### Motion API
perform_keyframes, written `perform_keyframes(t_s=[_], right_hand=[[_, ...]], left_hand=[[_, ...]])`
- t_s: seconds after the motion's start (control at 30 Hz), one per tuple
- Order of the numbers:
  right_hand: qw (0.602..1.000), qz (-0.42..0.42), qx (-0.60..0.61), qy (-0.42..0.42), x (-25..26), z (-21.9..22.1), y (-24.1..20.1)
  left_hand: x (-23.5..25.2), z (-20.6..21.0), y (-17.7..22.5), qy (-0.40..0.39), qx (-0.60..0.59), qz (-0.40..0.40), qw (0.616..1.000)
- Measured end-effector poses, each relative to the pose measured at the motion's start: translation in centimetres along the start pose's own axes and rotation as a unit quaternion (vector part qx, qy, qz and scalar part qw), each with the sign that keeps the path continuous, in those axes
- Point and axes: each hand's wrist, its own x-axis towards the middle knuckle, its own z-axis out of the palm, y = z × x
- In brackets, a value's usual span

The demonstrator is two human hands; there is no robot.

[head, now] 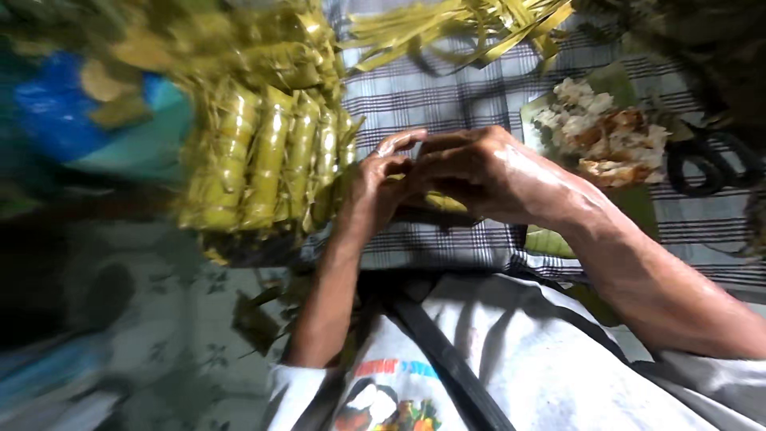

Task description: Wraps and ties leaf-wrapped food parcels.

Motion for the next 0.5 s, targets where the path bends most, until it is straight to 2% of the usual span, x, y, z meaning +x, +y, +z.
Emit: perform_keyframes(t_s=[0.07,0.13,0.23,0.37,0.5], right_hand=[[0.999,0.011,0.041,0.015,0.7,0.1,0.9],[0.996,0.034,0.075,0.025,0.8,0.4,1.8],[0.993,0.038,0.095,0.059,0.4,1.7,3.1],[0.994,0.027,0.042,0.100,-0.8,3.3,3.6],[0.997,0.050,-0.008,0.054,-1.9,3.1,2.9]], left_hand=[[-1.2,0.4,0.4,0.052,-0.016,-0.034,0.998],[-2.0,0.7,0.3,0.071,-0.063,-0.057,0.994],[-2.3,1.2,-0.3,0.087,-0.082,-0.038,0.992],[-2.1,1.5,-0.6,0.093,0.032,0.011,0.995],[-1.8,1.6,-0.3,0.100,0.135,0.018,0.986]])
